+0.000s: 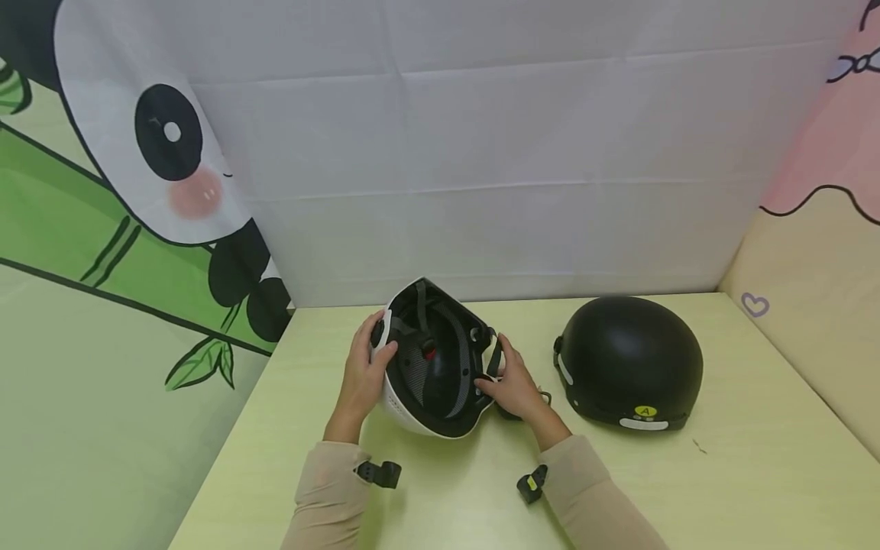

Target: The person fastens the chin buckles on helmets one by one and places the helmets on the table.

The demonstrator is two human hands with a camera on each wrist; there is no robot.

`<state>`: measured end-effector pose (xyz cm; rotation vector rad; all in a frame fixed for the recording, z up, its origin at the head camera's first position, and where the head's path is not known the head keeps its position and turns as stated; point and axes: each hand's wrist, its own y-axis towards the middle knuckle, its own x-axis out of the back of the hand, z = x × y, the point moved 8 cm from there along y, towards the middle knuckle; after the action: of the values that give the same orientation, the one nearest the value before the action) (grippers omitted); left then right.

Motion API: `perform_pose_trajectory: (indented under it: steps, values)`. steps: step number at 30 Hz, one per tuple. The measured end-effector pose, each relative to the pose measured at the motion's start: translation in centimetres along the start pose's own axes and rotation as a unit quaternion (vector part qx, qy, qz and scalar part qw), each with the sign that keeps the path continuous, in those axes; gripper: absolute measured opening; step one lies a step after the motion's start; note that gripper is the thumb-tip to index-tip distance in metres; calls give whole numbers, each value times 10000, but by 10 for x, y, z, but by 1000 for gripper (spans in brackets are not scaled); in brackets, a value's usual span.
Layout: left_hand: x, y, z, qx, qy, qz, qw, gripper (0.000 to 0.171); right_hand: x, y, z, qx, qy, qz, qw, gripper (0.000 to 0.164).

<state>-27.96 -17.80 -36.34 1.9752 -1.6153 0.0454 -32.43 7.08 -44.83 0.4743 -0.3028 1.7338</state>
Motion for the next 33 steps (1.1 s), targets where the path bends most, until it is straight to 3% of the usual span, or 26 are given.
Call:
perform_pose_trajectory:
  steps: [18, 26, 33]
  values:
    - [-2, -2, 1, 50, -58, -194, 9998, 53, -10, 3, -11, -451, 143, 127, 9988, 90]
    - [-1, -4, 1, 20, -83, -319, 9995, 52, -12, 4, -15, -629, 787, 24, 9949, 90]
    - [0, -5, 2, 24, -145, -325, 9994, 52, -12, 7, -16, -646, 974, 58, 9931, 91]
